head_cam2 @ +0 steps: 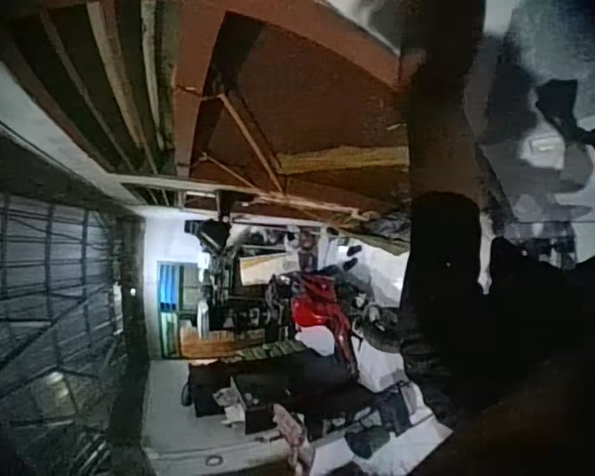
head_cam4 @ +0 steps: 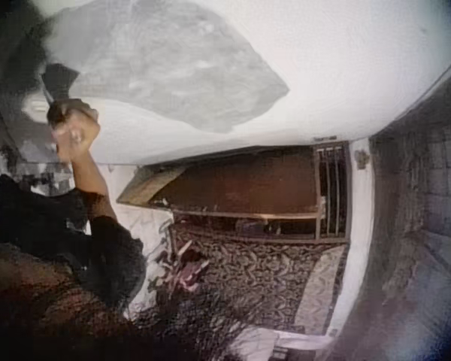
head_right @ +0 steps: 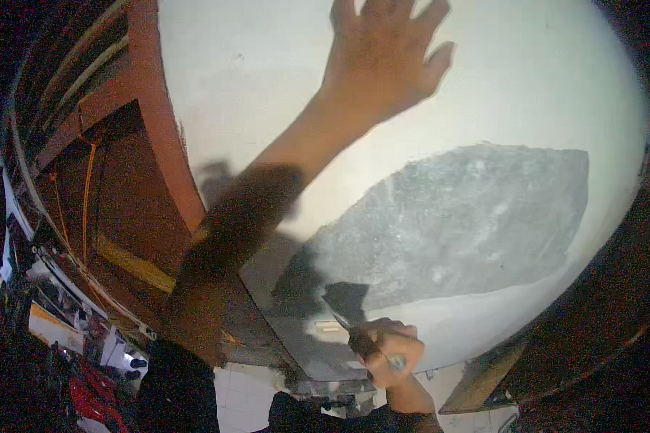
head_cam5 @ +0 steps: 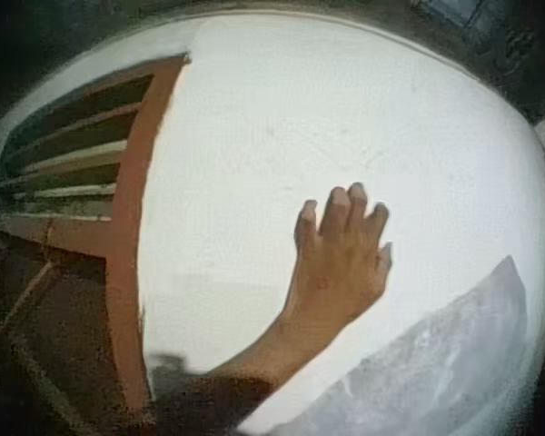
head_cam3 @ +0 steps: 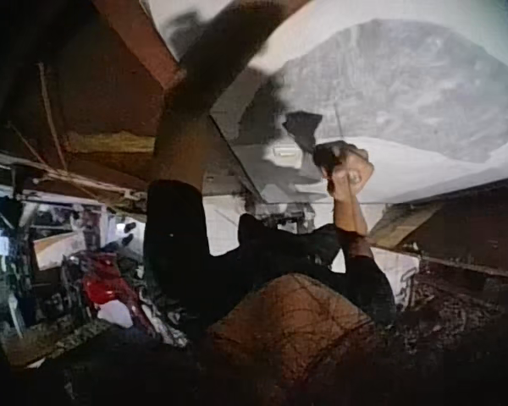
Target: Scrape a damaged or uneven section of an indoor wall using a metal putty knife or scraper to prepare for painting.
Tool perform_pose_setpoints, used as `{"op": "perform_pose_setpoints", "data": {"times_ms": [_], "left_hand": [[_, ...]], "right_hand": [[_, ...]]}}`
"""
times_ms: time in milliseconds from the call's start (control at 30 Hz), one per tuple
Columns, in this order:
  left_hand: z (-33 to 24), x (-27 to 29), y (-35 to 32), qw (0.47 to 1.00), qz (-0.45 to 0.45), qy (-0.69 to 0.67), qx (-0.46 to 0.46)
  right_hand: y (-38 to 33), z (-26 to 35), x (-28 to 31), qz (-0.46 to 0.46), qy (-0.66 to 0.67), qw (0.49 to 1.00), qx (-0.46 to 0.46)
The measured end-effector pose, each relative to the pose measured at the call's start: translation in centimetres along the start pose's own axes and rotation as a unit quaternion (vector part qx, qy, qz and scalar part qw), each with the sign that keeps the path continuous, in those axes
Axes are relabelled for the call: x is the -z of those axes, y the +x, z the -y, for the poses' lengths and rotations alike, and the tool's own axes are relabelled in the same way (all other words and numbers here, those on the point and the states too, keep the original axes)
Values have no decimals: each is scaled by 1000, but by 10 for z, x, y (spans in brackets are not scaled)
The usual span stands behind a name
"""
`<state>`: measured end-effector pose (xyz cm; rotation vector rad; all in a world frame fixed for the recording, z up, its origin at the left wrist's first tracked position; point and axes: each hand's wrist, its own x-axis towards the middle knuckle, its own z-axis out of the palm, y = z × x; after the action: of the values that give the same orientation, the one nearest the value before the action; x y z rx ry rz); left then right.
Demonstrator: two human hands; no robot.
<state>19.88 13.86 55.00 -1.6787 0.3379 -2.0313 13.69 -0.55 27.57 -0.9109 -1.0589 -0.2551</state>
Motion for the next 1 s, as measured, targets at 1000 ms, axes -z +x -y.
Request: {"op": "perform_pose_setpoints", "data": {"times_ms": [1000], "left_hand": [[9,-2,-35,997,54,-35,-29]], "right_hand": [[49,56,-44,289,-616,645,-346]]}}
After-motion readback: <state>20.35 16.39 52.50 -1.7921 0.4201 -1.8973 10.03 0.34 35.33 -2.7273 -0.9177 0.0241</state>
